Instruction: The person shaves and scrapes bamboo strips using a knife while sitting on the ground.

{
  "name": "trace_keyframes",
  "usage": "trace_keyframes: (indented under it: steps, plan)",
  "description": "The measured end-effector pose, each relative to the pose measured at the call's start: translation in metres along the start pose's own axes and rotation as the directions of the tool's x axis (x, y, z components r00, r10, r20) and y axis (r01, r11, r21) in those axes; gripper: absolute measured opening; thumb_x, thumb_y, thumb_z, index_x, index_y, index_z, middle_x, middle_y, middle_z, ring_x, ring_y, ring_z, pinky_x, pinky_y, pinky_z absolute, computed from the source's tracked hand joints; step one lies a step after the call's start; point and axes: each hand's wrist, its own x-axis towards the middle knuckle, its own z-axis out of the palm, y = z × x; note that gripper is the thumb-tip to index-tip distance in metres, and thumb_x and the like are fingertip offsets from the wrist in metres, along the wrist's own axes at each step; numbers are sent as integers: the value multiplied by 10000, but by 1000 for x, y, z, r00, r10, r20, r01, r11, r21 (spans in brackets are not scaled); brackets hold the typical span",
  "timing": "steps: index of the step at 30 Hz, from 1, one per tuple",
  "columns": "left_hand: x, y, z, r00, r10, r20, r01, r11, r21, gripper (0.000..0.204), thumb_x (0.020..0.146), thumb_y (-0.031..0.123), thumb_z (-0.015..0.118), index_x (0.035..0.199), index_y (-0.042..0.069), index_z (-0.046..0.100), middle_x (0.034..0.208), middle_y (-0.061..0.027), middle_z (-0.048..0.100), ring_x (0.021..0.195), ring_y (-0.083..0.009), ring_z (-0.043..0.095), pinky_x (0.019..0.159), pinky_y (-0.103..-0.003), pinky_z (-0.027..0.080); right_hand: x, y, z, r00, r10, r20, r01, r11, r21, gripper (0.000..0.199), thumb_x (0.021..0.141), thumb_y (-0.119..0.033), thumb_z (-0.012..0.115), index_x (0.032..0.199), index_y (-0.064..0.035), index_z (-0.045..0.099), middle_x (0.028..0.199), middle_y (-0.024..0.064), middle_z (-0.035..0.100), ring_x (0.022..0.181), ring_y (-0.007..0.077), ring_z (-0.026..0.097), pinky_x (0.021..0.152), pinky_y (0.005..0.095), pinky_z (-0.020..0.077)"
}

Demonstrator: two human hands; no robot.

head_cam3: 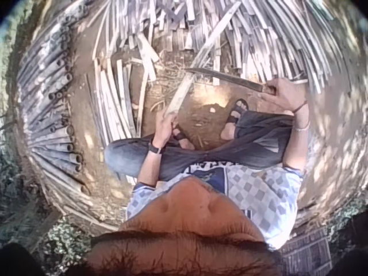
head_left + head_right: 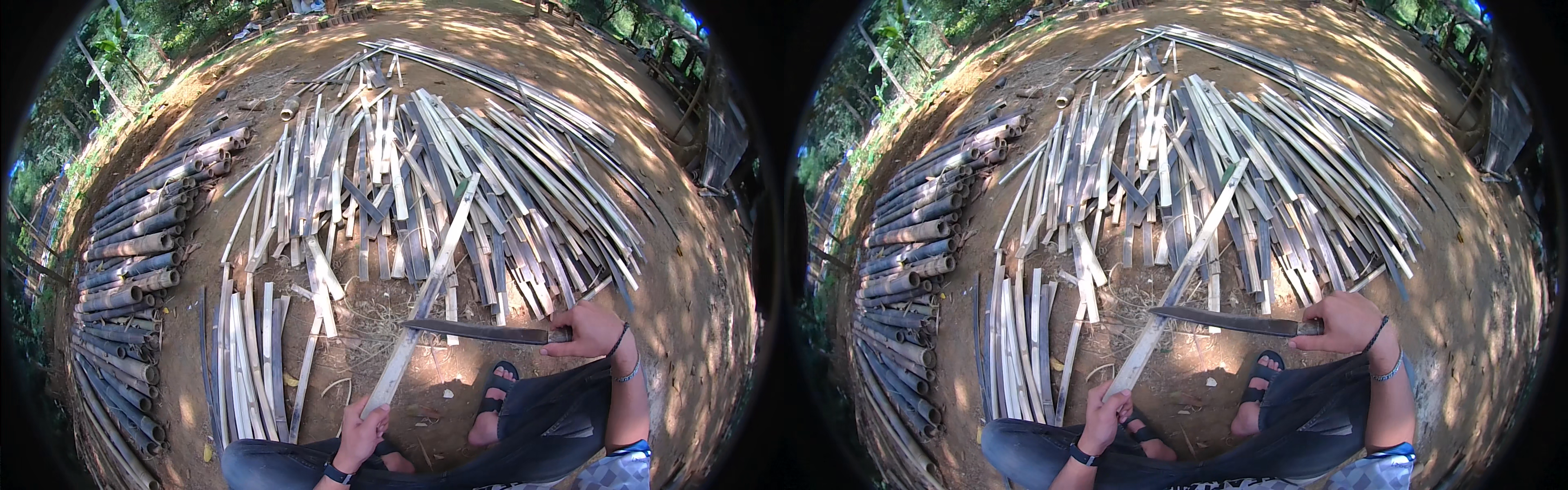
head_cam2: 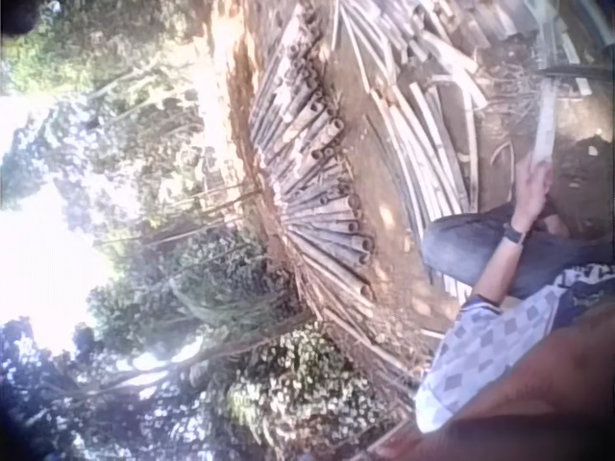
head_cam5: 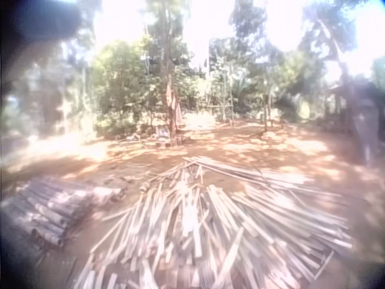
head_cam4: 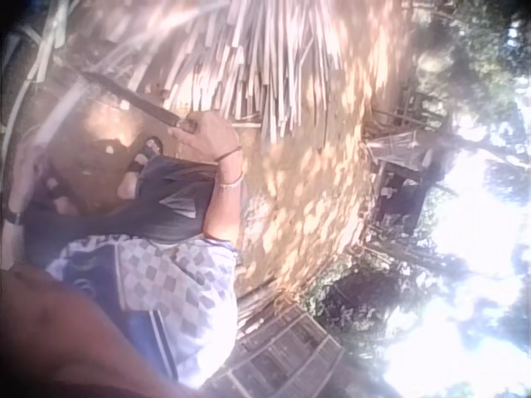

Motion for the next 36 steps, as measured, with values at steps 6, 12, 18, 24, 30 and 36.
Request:
trace_keyframes:
  steps: [6, 12, 18, 24, 30, 36]
  plan:
    - [2, 2, 1, 999, 33, -7, -33, 999, 0, 124, 898, 104, 554, 854, -11, 539, 602, 23, 436, 508, -50, 379, 457, -217, 294, -7, 13, 17, 977, 143, -160, -161, 982, -103, 513, 768, -586, 633, 739, -78, 699, 592, 143, 606, 628, 351, 628, 603, 438, 504]
    - [2, 2, 2, 999, 36, -24, -37, 999, -37, 109, 893, 82, 553, 837, -8, 528, 602, 15, 432, 506, -53, 373, 456, -220, 289, -5, 2, 8, 985, 143, -101, -150, 987, -65, 529, 776, -598, 618, 769, -76, 708, 628, 151, 627, 648, 347, 637, 626, 440, 515]
    - [1, 4, 6, 998, 56, -39, -54, 997, 62, 187, 874, 127, 542, 720, 34, 491, 563, -6, 431, 471, -84, 396, 437, -241, 290, -7, 2, 14, 974, 170, -150, -184, 979, -83, 520, 784, -589, 614, 756, -76, 692, 601, 150, 604, 640, 352, 624, 614, 452, 500]
    - [2, 1, 7, 998, 46, -53, -43, 997, 61, 188, 872, 124, 547, 717, 33, 494, 565, -7, 440, 470, -81, 397, 436, -235, 289, -7, 1, 11, 967, 209, -147, -224, 970, -91, 533, 788, -598, 601, 798, -76, 712, 647, 157, 633, 669, 346, 641, 633, 445, 512]
    - [0, -1, 2, 998, 39, -45, -38, 999, 12, 149, 889, 98, 561, 774, 16, 514, 598, 14, 449, 504, -54, 396, 445, -217, 300, -9, 5, 7, 988, 131, -85, -135, 990, -48, 504, 790, -567, 617, 777, -71, 702, 616, 152, 614, 653, 345, 629, 610, 441, 497]
    - [2, 2, 7, 998, 28, -53, -25, 999, 46, 167, 875, 127, 548, 742, 35, 507, 562, 0, 430, 471, -75, 393, 438, -230, 290, -10, 3, 17, 971, 167, -173, -180, 981, -66, 503, 773, -563, 635, 764, -65, 703, 600, 151, 606, 642, 347, 628, 608, 440, 501]
